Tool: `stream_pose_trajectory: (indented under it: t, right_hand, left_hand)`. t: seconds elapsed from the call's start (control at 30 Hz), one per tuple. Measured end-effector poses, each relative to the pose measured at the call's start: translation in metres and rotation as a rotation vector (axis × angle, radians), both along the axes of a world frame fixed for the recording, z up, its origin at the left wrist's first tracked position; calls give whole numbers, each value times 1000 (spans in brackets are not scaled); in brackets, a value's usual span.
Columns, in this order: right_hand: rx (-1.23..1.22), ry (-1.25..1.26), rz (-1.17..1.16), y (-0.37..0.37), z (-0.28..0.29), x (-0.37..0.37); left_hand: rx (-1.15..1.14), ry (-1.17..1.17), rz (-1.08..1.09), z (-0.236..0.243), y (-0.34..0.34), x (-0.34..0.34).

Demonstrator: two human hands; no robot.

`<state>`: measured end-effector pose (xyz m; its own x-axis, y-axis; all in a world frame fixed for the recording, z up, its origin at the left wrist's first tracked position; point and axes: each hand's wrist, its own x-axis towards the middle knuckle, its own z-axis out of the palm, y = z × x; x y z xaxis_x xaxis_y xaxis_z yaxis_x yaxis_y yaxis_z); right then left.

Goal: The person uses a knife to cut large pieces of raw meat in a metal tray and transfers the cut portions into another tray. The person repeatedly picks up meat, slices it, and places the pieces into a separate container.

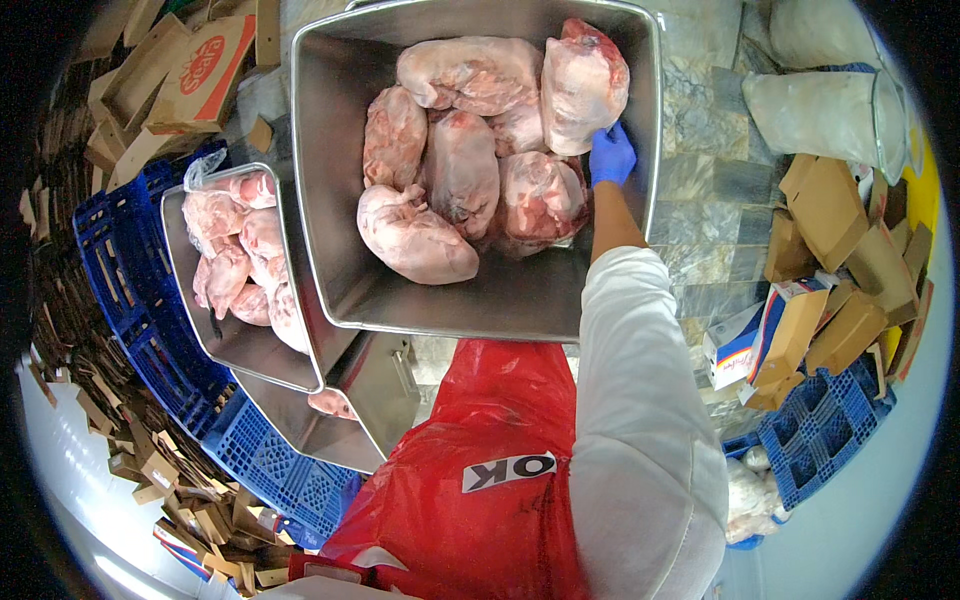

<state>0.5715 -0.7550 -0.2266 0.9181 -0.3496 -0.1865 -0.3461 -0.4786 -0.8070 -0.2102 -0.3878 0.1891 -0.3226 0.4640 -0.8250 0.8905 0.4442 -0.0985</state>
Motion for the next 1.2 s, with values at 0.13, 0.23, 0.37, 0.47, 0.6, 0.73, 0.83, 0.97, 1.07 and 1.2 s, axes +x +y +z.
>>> stream_pose_trajectory:
  t: [0.13,0.23,0.37,0.47,0.6,0.73,0.83,0.97,1.07,1.2]
  right_hand:
    - [-187,98,-89,-16,-21,4]
    - [-133,41,-28,-20,-36,-1]
    - [15,56,137,-19,-18,-2]
    - [-160,-8,207,-11,-15,0]
    - [-265,-133,217,24,-9,2]
    - [-284,-319,227,23,-5,14]
    - [-51,-149,237,19,10,44]
    - [124,28,377,4,-4,90]
    - [-80,44,520,5,10,117]
    - [-71,148,620,-3,0,135]
  left_hand:
    - [-71,3,-314,2,18,78]
    - [-38,-24,-244,3,14,87]
    - [-52,42,-84,-2,9,55]
    - [-87,65,-260,-3,17,88]
    - [2,-47,-117,-15,37,83]
    - [0,-61,-118,-12,46,109]
    - [-9,-21,-159,-6,47,112]
    - [-80,-138,-54,-6,68,82]
    - [21,-103,-135,-6,59,96]
    - [66,-146,-202,-9,66,104]
